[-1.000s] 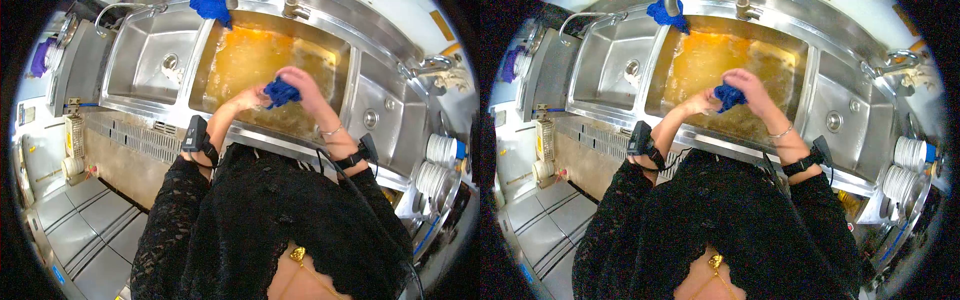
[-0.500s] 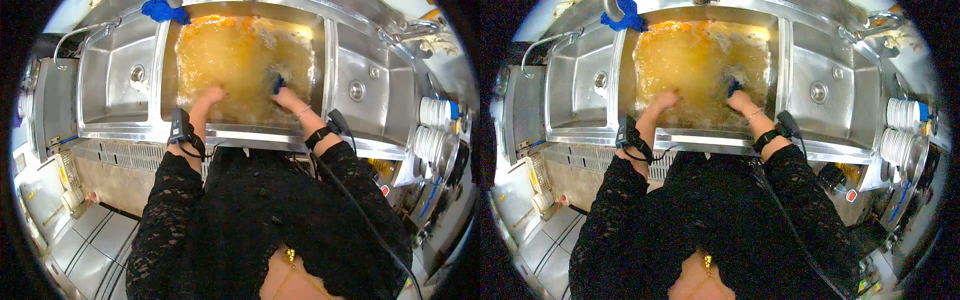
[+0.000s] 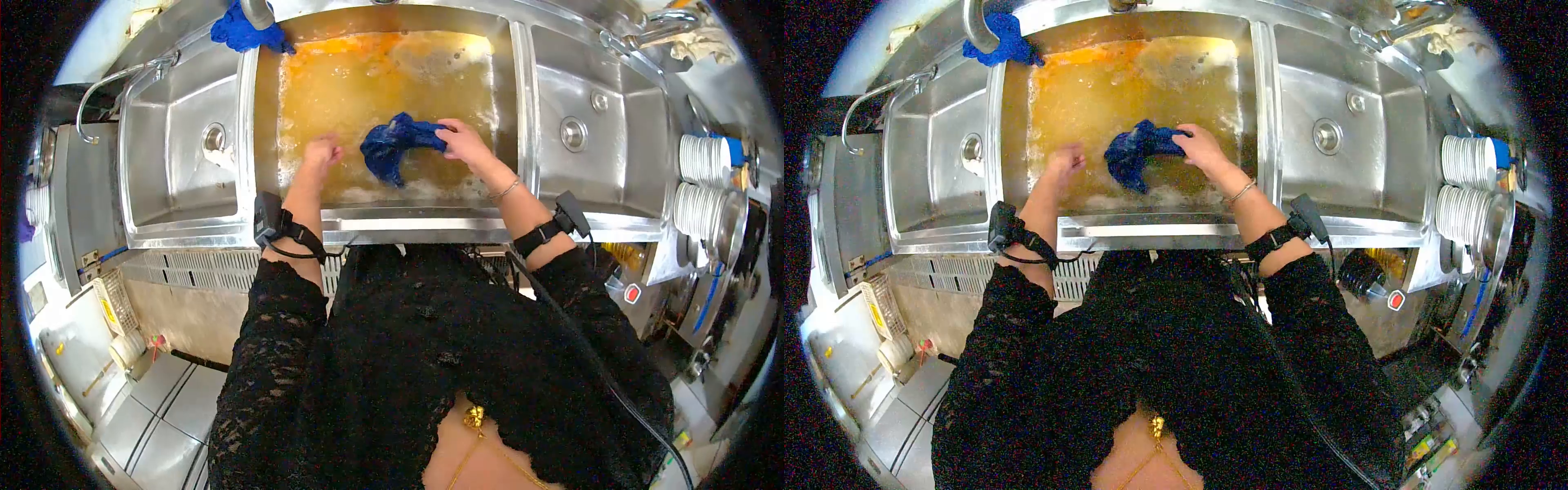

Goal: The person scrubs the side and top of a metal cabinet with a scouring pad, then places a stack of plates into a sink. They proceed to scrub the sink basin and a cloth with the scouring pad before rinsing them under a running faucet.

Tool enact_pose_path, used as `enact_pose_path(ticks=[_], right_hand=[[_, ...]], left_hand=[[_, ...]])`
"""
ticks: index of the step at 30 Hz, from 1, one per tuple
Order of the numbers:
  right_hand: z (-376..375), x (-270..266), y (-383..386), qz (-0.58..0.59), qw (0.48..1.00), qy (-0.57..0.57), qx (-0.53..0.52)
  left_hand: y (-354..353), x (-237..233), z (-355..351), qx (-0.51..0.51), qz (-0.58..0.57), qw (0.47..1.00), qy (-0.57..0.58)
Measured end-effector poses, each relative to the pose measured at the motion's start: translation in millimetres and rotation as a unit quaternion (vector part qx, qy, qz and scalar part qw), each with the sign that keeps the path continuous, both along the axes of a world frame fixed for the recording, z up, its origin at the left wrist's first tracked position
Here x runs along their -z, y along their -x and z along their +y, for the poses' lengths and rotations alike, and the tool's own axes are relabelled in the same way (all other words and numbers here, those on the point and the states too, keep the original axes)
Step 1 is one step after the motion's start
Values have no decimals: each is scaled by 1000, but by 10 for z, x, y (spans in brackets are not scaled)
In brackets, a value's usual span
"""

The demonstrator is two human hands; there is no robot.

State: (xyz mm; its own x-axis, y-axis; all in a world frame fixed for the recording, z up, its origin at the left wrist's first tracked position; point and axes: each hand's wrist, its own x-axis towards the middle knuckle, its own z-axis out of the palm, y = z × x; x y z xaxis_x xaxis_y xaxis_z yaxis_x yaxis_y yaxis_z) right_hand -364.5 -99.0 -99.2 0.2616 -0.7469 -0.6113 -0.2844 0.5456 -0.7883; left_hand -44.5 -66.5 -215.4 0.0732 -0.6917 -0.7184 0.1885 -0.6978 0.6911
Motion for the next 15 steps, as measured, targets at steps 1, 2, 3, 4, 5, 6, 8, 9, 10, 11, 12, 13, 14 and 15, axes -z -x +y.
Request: enact_pose_path(ticks=[1, 2, 3, 4, 5, 6, 8, 9, 10, 11, 12, 13, 14, 15], right_hand=[[13, 92, 9, 64, 998, 13, 18], [23, 168, 15, 129, 991, 25, 34], [64, 205, -11, 84, 994, 28, 62], [71, 218, -13, 85, 994, 31, 63], [79, 215, -16, 57, 997, -27, 47], [92, 213, -35, 27, 996, -85, 30], [161, 163, -98, -21, 988, -136, 73], [178, 154, -155, -55, 979, -163, 109], [127, 359, -105, -139, 962, -219, 86], [126, 41, -171, -141, 954, -233, 123], [62, 288, -107, -229, 937, -240, 114], [-32, 550, 8, -285, 909, -293, 87], [-20, 352, -42, -336, 892, -278, 121], [-83, 443, 66, -358, 887, -246, 158]], left_hand=[[-109, 131, 8, -25, -12, 999, -19], [-146, 209, 11, -51, -23, 998, -38], [-64, 252, -10, -51, -21, 998, -36], [123, 283, -52, 1, -108, 994, -15], [348, 304, -88, 52, -194, 980, 6], [612, 110, -111, 151, -200, 968, 18], [1059, 198, -193, 313, -186, 930, 41], [1244, -679, -126, 337, -181, 920, 80], [1375, -95, -150, 258, -130, 945, 151], [1617, 35, -199, 161, -4, 969, 189], [1737, -92, -211, 176, -34, 959, 220], [1715, -901, -159, 245, -6, 951, 190], [1824, -1170, -91, 193, -80, 948, 240], [1885, -1357, -73, 163, -80, 931, 317]])
